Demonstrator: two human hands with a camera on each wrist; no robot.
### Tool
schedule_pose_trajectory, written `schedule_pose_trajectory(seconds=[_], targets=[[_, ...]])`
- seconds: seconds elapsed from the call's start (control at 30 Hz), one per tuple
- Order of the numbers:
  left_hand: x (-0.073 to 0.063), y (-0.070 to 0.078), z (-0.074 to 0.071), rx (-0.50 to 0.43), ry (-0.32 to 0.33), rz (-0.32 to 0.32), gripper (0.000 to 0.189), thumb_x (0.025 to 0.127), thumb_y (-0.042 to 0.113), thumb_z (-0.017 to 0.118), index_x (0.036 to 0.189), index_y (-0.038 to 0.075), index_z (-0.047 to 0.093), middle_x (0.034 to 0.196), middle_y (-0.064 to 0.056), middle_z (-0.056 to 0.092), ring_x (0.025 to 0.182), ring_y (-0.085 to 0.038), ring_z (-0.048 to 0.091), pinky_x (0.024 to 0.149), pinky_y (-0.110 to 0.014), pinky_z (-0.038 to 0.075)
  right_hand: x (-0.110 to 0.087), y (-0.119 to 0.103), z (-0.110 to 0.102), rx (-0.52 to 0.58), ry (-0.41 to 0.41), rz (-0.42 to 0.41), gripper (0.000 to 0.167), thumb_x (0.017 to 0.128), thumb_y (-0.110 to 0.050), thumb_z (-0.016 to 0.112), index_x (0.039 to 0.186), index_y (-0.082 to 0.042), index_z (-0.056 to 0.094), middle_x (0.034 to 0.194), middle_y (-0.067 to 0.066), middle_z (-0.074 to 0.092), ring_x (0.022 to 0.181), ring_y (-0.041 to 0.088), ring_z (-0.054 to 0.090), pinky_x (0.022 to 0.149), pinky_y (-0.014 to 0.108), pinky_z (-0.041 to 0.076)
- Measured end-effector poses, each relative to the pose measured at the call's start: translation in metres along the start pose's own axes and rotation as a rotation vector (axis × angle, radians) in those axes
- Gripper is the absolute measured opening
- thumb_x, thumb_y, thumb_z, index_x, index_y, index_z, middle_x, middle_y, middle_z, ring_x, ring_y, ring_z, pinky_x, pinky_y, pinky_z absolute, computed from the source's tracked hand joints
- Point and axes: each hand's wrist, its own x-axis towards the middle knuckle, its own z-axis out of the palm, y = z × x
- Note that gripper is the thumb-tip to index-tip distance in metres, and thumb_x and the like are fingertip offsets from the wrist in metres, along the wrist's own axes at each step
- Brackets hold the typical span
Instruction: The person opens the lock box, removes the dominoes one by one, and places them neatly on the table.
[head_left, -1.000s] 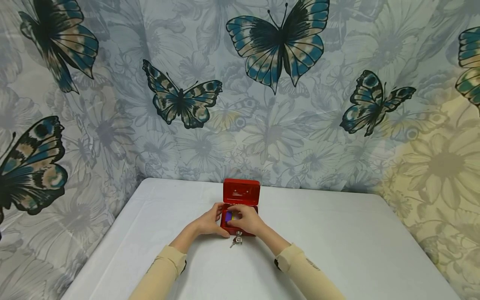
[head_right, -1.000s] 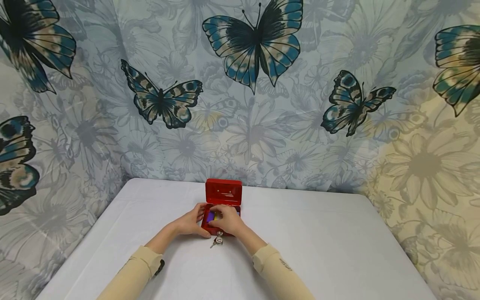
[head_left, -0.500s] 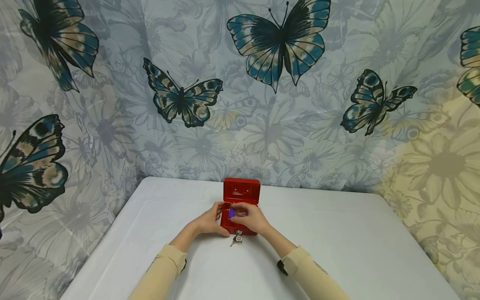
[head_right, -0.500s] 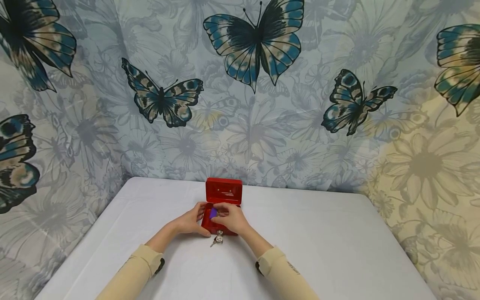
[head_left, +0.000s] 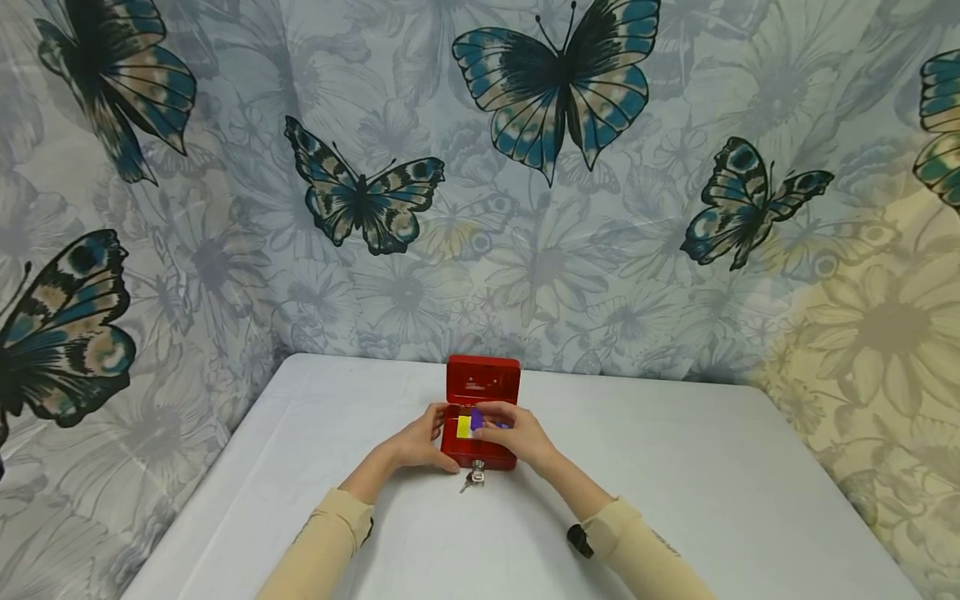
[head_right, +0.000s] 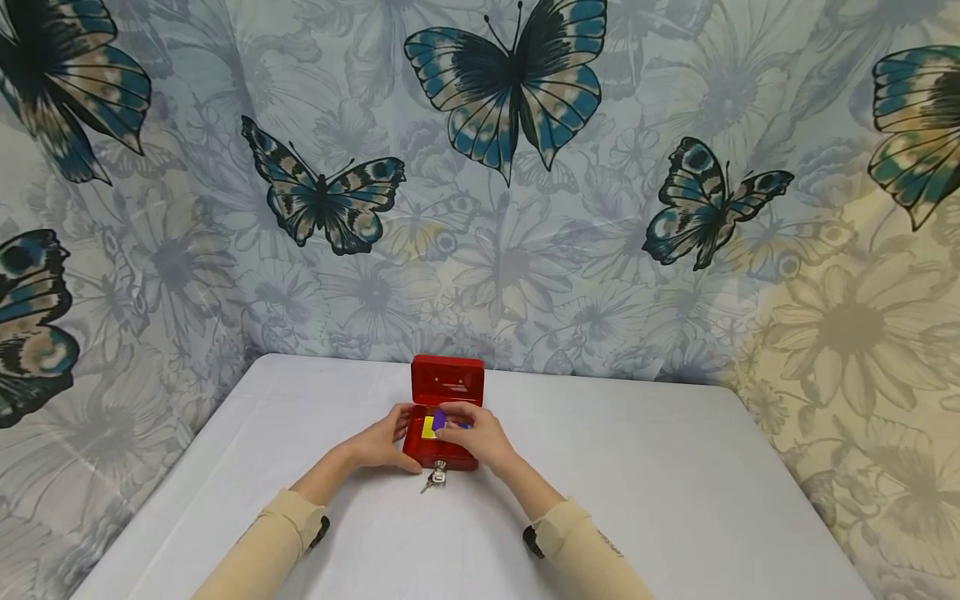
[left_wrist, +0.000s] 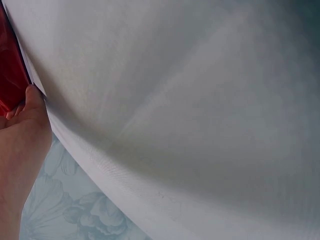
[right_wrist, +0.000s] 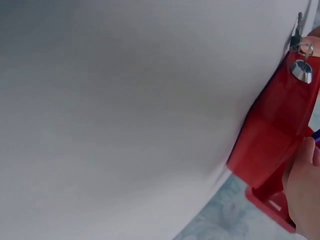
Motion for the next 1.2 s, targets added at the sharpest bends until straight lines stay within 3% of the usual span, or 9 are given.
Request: schedule_pose_trajectory(seconds=[0.47, 0.67, 0.97, 1.2], targets=[[-0.001, 0.002, 0.000, 0.013, 0.017, -0.017, 0.103, 0.069, 0.012, 0.088, 0.147, 0.004, 0.022, 0.152, -0.017, 0.032, 0.139, -0.036, 0.032, 0.114, -0.046, 0.030, -0.011, 0.008, -0.027, 0.035, 0.057, 0.053, 0.043, 0.086, -0.017, 0.075, 0.127, -0.011, 0.064, 0.125, 0.008, 0.064, 0.118, 0.028, 0.057, 0.097, 0.043, 0.050], [-0.001, 0.002, 0.000, 0.004, 0.017, -0.008, 0.100, 0.069, 0.010, 0.088, 0.146, 0.004, 0.024, 0.151, -0.017, 0.032, 0.139, -0.036, 0.032, 0.113, -0.046, 0.031, -0.015, 0.013, -0.040, 0.030, 0.068, 0.043, 0.047, 0.086, -0.014, 0.075, 0.130, -0.006, 0.061, 0.129, 0.013, 0.061, 0.119, 0.031, 0.056, 0.097, 0.042, 0.050], [-0.001, 0.001, 0.001, 0.022, 0.018, -0.019, 0.102, 0.070, 0.011, 0.088, 0.148, 0.004, 0.022, 0.151, -0.018, 0.032, 0.138, -0.036, 0.033, 0.113, -0.047, 0.031, -0.020, 0.025, -0.055, 0.001, 0.090, 0.061, 0.048, 0.087, -0.011, 0.073, 0.131, 0.001, 0.058, 0.127, 0.017, 0.062, 0.116, 0.032, 0.058, 0.093, 0.041, 0.052], [0.000, 0.000, 0.002, 0.011, 0.018, -0.019, 0.103, 0.070, 0.011, 0.088, 0.147, 0.004, 0.022, 0.151, -0.018, 0.032, 0.138, -0.036, 0.032, 0.114, -0.047, 0.030, -0.022, 0.033, -0.062, -0.064, 0.085, 0.110, 0.047, 0.086, -0.015, 0.074, 0.129, -0.003, 0.060, 0.124, 0.014, 0.064, 0.114, 0.030, 0.059, 0.092, 0.040, 0.053]])
